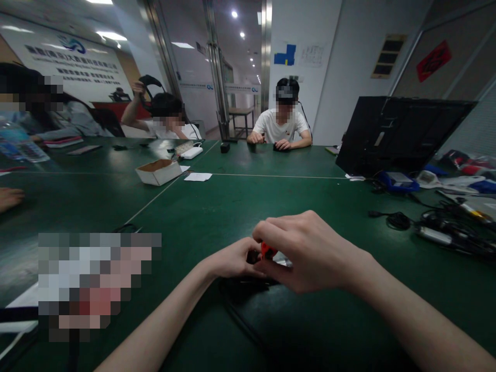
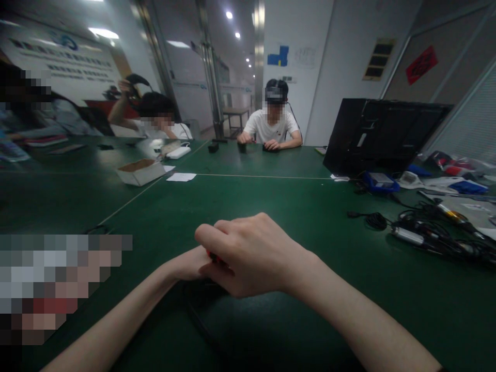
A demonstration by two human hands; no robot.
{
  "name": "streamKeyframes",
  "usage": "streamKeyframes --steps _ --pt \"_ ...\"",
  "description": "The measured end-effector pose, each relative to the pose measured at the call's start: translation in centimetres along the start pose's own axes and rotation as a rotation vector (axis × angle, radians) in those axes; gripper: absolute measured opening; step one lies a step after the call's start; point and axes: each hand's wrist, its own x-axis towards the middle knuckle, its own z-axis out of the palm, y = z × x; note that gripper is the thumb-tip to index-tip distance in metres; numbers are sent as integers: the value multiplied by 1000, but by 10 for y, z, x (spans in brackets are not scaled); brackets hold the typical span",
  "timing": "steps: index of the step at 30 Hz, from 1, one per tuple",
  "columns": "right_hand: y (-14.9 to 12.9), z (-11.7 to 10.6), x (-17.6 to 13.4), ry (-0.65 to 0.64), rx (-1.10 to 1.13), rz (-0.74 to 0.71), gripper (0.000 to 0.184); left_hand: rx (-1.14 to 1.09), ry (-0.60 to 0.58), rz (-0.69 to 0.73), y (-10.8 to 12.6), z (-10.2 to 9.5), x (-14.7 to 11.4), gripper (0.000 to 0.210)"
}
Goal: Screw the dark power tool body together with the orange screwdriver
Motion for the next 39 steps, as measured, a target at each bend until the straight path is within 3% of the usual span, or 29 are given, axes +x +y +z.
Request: streamKeyframes --steps 9,13,22,30,39 --pt "-1 2 0 4 -22 -9 12 61 65 -28 -3 3 -3 18" --pt "-1 2 -1 23 -74 0 10 104 37 2 -1 1 -2 18" --pt "-3 -2 -1 24 36 30 18 49 -18 40 -2 -3 1 15" --pt "-2 0 1 31 -102 9 16 74 45 23 1 -1 -2 18" --pt "0 -5 -2 -18 23 50 20 -19 -39 85 -9 -2 3 17"
